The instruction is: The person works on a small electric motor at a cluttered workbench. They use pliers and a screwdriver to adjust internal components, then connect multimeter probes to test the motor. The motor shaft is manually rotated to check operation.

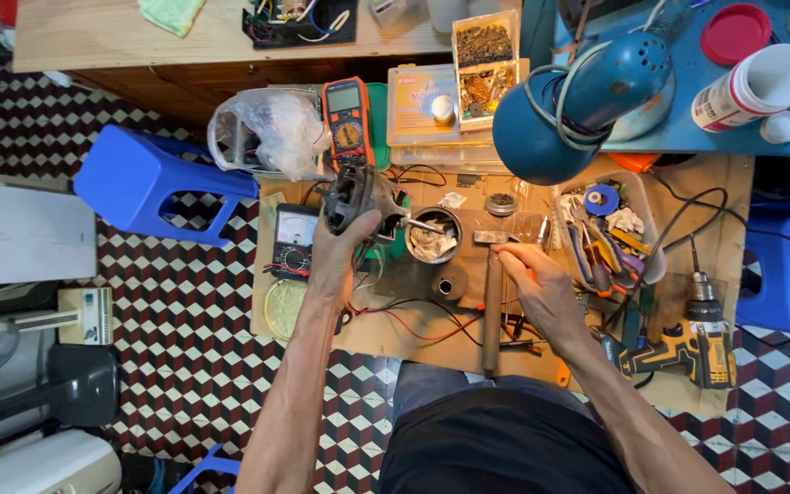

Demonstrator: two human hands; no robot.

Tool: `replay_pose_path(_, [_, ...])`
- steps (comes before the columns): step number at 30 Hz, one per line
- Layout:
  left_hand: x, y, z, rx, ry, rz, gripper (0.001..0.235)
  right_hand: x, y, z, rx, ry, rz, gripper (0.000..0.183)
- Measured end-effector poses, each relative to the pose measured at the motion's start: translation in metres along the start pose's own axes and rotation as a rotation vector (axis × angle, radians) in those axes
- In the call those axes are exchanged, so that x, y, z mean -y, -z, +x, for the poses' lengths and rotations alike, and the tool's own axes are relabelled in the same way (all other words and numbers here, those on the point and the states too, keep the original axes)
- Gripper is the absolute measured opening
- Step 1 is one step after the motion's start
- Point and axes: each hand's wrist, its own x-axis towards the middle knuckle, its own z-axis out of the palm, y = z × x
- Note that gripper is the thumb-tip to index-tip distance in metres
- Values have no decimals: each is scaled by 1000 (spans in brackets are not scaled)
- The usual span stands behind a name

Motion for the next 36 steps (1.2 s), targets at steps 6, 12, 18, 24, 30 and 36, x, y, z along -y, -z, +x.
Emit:
replay_pose_path(6, [16, 4, -27, -56, 171, -395, 46, 49, -21, 20, 194, 146, 151, 36])
replay_pose_path(12, [28, -11, -34, 19, 337, -501, 53, 51, -16, 1, 97, 163, -201, 28])
replay_pose_path(18, [32, -18, -25, 216, 394, -474, 49, 36, -11, -20, -22, 200, -273, 30])
replay_pose_path(24, [41, -16, -23, 261, 404, -435, 45, 20, -29, -30, -24, -342, 402, 46])
replay_pose_path(30, [39, -23, -24, 270, 349, -437, 46, 15, -33, -23, 5, -551, 800, 47])
replay_pose_path(36, [34, -26, -22, 266, 386, -436, 48, 19, -24, -25, -30, -63, 109, 38])
